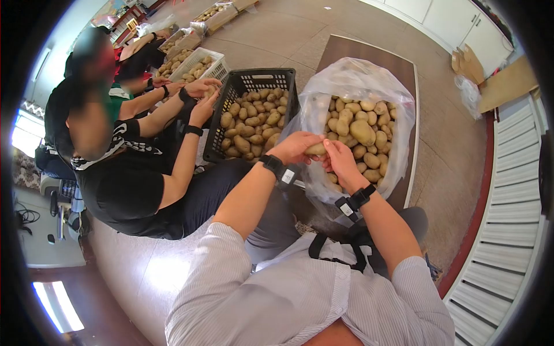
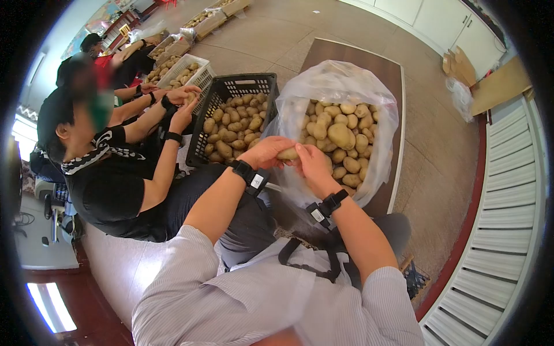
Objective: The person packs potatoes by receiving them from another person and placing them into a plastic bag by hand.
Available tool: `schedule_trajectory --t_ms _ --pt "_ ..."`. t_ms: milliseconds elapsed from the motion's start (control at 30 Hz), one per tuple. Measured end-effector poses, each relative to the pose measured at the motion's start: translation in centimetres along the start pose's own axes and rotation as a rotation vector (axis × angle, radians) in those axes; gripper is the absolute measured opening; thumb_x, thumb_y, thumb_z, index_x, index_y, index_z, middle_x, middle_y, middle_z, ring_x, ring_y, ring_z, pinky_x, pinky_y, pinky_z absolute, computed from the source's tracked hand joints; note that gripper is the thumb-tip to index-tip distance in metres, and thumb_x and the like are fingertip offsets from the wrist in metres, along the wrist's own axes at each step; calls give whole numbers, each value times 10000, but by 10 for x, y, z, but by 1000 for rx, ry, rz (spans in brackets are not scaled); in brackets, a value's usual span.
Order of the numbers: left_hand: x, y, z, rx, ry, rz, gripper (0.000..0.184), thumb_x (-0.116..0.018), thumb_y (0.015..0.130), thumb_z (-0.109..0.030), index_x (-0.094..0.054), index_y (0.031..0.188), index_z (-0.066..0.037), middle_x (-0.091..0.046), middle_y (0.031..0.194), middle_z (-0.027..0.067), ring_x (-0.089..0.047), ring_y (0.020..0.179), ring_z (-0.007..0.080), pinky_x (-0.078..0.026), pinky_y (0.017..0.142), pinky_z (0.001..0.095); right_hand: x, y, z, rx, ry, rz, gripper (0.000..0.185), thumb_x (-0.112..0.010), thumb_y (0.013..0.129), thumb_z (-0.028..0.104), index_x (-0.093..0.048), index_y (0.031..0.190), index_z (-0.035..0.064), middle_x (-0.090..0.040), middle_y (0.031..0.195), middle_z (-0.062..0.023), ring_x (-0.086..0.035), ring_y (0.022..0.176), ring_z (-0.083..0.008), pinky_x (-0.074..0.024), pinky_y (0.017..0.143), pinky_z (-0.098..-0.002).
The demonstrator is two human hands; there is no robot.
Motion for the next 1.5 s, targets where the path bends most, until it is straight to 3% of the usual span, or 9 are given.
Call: schedule_trajectory --t_ms 167,267,333,367,467,600,933,1333,1500 --pt "11 7 1 12 63 -69 320 -621 927 -371 -606 1049 -76 -597 808 18 -522 584 115 -402 490 254 14 22 -17 123 -110 -45 359 -494 986 339 -574 1108 11 -612 703 -70 -575 612 -166 -470 601 -283" --pt "20 11 1 -55 -118 -142 302 -649 913 -361 -609 991 -72 -602 764 11 -532 518 110 -400 430 253 27 25 -21 385 -424 -134 282 -527 975 270 -573 1101 22 -605 822 -60 -586 669 -168 -480 603 -272" --pt "30 9 -4 -87 -132 -178 298 -641 918 -358 -606 994 -72 -604 772 14 -535 527 110 -410 437 254 28 12 -14 610 -870 -267 295 -605 897 155 -566 1159 24 -604 1010 -132 -611 866 -296 -508 751 -373" --pt "34 9 -6 -109 -154 -202 294 -633 923 -356 -604 997 -73 -606 780 17 -539 535 110 -420 443 254 28 4 -13 619 -867 -267 295 -605 897 155 -566 1159 24 -604 1010 -132 -611 866 -296 -508 751 -373" --pt "63 16 -1 -147 -254 -321 278 -606 940 -341 -599 1009 -71 -603 799 26 -549 571 124 -448 468 258 33 -3 -16 492 -1225 -267 459 -674 801 102 -539 1238 74 -469 1303 -134 -454 1176 -374 -440 934 -463" --pt "96 9 7 -165 -424 -383 248 -543 970 -298 -576 1046 -64 -587 823 42 -556 613 153 -493 517 293 39 -13 -22 395 -1384 -266 555 -678 799 103 -479 1314 162 -401 1366 -128 -467 1158 -377 -442 930 -473" --pt "145 5 30 -168 -537 -673 270 -522 968 -236 -548 1121 -14 -588 991 117 -578 728 224 -523 555 307 45 -1 -30 324 -1543 -237 666 -685 794 125 -385 1387 168 -389 1363 -182 -511 1106 -378 -433 907 -465" --pt "173 6 48 -135 -495 -676 251 -504 967 -157 -529 1130 32 -606 1069 141 -607 803 273 -550 561 367 63 -2 -38 382 -1217 -249 780 -691 753 160 -305 1422 53 -396 1372 -223 -440 1210 -419 -368 1020 -487" --pt "163 -1 45 -142 -458 -747 230 -618 872 -177 -625 1010 7 -630 879 120 -604 681 222 -512 557 302 63 -7 -35 448 -1034 -258 781 -700 746 172 -319 1416 47 -413 1352 -225 -440 1207 -423 -369 1034 -459"
Point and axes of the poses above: each hand's wrist, its own y-axis towards the middle knuckle, its own x-axis out of the back of the hand, z = x × y, the point moved 5 cm from there along y, towards the middle knuckle
